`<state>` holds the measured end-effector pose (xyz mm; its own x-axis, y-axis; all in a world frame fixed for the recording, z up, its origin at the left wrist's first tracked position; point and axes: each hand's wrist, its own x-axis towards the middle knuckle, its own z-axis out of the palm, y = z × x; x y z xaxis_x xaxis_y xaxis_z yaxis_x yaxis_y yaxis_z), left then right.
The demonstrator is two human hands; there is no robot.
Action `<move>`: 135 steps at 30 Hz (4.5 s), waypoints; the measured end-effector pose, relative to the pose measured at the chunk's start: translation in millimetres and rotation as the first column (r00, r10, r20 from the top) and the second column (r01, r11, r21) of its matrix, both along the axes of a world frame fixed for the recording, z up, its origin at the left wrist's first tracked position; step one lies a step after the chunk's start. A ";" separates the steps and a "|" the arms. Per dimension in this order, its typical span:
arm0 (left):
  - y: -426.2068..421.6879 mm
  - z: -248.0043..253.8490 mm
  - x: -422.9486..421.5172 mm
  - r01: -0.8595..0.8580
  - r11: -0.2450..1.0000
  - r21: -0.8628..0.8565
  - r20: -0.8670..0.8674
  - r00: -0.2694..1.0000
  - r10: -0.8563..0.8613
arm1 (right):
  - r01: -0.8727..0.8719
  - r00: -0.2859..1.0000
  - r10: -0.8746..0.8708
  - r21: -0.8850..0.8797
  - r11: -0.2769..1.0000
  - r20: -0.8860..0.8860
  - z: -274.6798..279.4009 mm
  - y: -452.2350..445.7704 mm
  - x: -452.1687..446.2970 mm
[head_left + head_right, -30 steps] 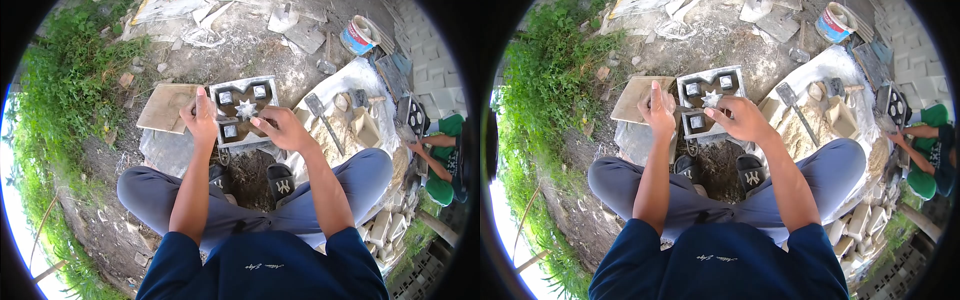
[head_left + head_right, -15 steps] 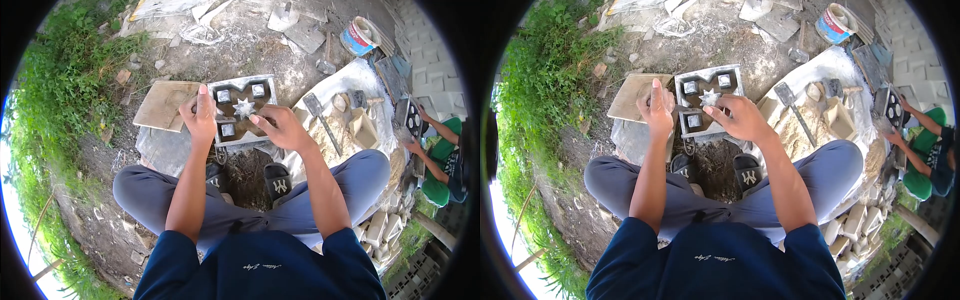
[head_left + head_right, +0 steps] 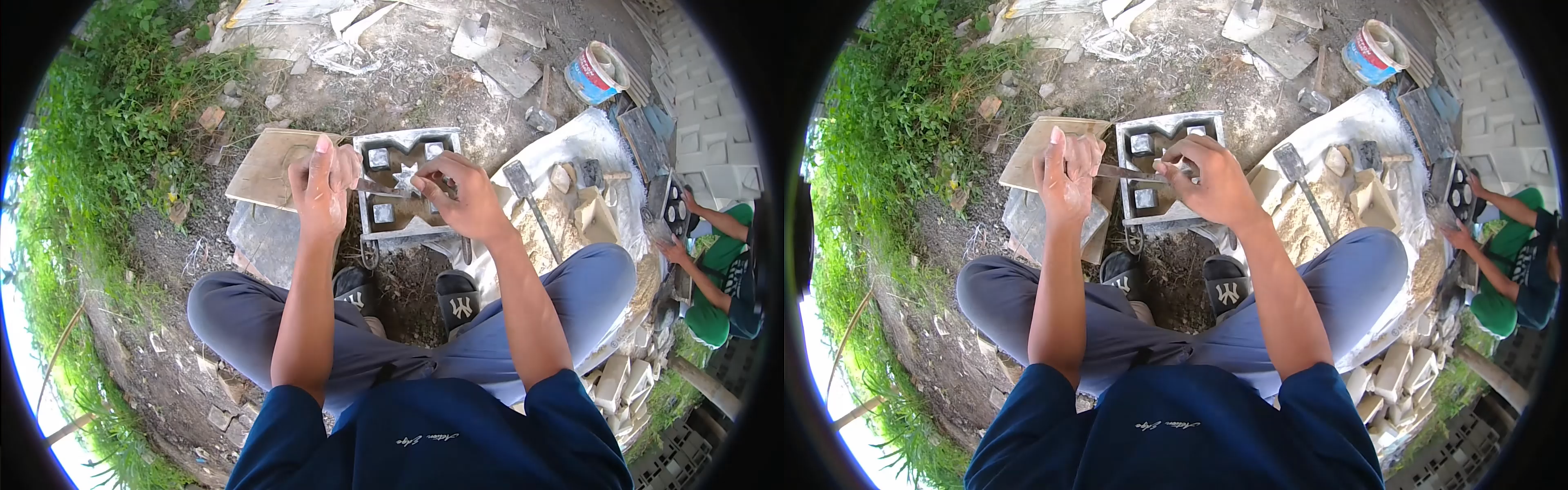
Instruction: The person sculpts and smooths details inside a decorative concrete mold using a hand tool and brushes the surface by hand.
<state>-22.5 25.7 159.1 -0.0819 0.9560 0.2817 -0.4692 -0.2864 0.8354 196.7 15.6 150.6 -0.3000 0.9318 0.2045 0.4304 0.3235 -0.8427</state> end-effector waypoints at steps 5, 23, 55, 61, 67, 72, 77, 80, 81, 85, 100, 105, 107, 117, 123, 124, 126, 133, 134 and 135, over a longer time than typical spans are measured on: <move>10.3 -1.8 13.0 0.134 0.989 0.066 0.138 0.980 -0.142 | -0.166 0.985 0.170 0.212 0.963 -0.001 -2.6 2.2 -9.7; 32.9 -8.5 -5.7 0.208 0.975 0.082 0.056 0.976 -0.212 | 0.217 0.892 -0.217 -0.043 0.975 -0.397 -63.6 -1.0 7.8; 29.4 -65.8 1.6 -0.064 0.958 -0.279 -0.331 0.943 -0.034 | 0.103 0.764 -0.253 -0.274 0.956 -0.593 -74.1 20.2 -10.2; 31.0 -77.9 2.8 -0.167 0.938 -0.303 -0.519 0.855 -0.015 | 0.221 0.792 -0.388 -0.372 0.902 -0.472 -96.3 31.3 -12.1; 30.9 -74.9 5.8 -0.183 0.939 -0.291 -0.505 0.863 0.012 | 0.258 0.884 -0.382 -0.401 0.879 -0.269 -88.1 22.3 -16.3; 29.2 -75.0 0.9 -0.191 0.937 -0.293 -0.518 0.855 0.013 | 0.228 0.879 -0.333 -0.314 0.922 -0.340 -95.8 14.9 -18.3; 33.7 -78.1 4.5 -0.193 0.938 -0.286 -0.547 0.837 0.005 | 0.204 0.790 -0.314 -0.257 0.944 -0.526 -92.2 22.4 -10.0; 28.0 -76.3 5.8 -0.201 0.930 -0.308 -0.542 0.841 0.002 | 0.253 0.865 -0.362 -0.321 0.913 -0.347 -105.2 8.2 -11.7; 31.5 -75.0 8.1 -0.196 0.939 -0.282 -0.542 0.840 0.013 | 0.286 0.893 -0.374 -0.324 0.902 -0.253 -101.6 10.9 -10.2; 35.2 -74.4 9.3 -0.181 0.946 -0.268 -0.560 0.828 0.000 | 0.207 0.877 -0.295 -0.257 0.944 -0.380 -85.7 11.8 -11.4; 33.1 -69.9 13.5 -0.174 0.957 -0.234 -0.591 0.807 0.002 | 0.251 0.931 -0.309 -0.272 0.929 -0.195 -76.0 8.6 -21.3; 35.5 -70.8 14.1 -0.185 0.958 -0.221 -0.589 0.808 0.020 | 0.232 0.839 -0.396 -0.414 0.880 -0.373 -85.8 23.3 -10.4; 31.1 -74.3 11.3 -0.203 0.950 -0.236 -0.600 0.800 0.022 | 0.241 0.767 -0.426 -0.399 0.885 -0.480 -77.5 25.0 -6.2; 28.3 -61.3 16.5 -0.178 0.961 -0.210 -0.627 0.779 0.007 | 0.058 0.510 0.000 0.035 0.998 -0.860 -33.4 -10.6 -6.5; 29.2 -60.8 14.6 -0.181 0.962 -0.202 -0.620 0.785 0.018 | -0.064 0.680 0.003 -0.056 0.996 -0.734 -44.7 -11.6 -9.8; 28.9 -60.9 13.9 -0.182 0.962 -0.201 -0.616 0.788 0.020 | -0.044 0.727 -0.012 -0.063 0.997 -0.686 -50.0 -11.5 -10.6; 27.0 -61.3 13.4 -0.184 0.959 -0.217 -0.622 0.783 0.009 | -0.012 0.780 -0.033 -0.068 0.998 -0.624 -52.2 -12.6 -13.6; 30.7 -71.4 6.9 -0.187 0.952 -0.242 -0.625 0.781 -0.005 | -0.066 0.951 0.010 -0.172 0.983 -0.309 -64.9 1.4 -15.4; 31.3 -73.9 7.1 -0.203 0.946 -0.252 -0.583 0.813 0.019 | -0.057 0.939 0.006 -0.139 0.989 -0.345 -59.3 0.1 -15.5; 34.3 -71.2 6.4 -0.205 0.947 -0.247 -0.585 0.811 0.023 | -0.055 0.924 0.011 -0.104 0.993 -0.382 -49.7 1.1 -18.7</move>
<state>-16.2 60.0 87.8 -0.1078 0.9937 0.0296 0.1363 -0.0147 0.9906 178.1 16.7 100.9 -0.2510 0.9459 0.2058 0.0613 0.2278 -0.9718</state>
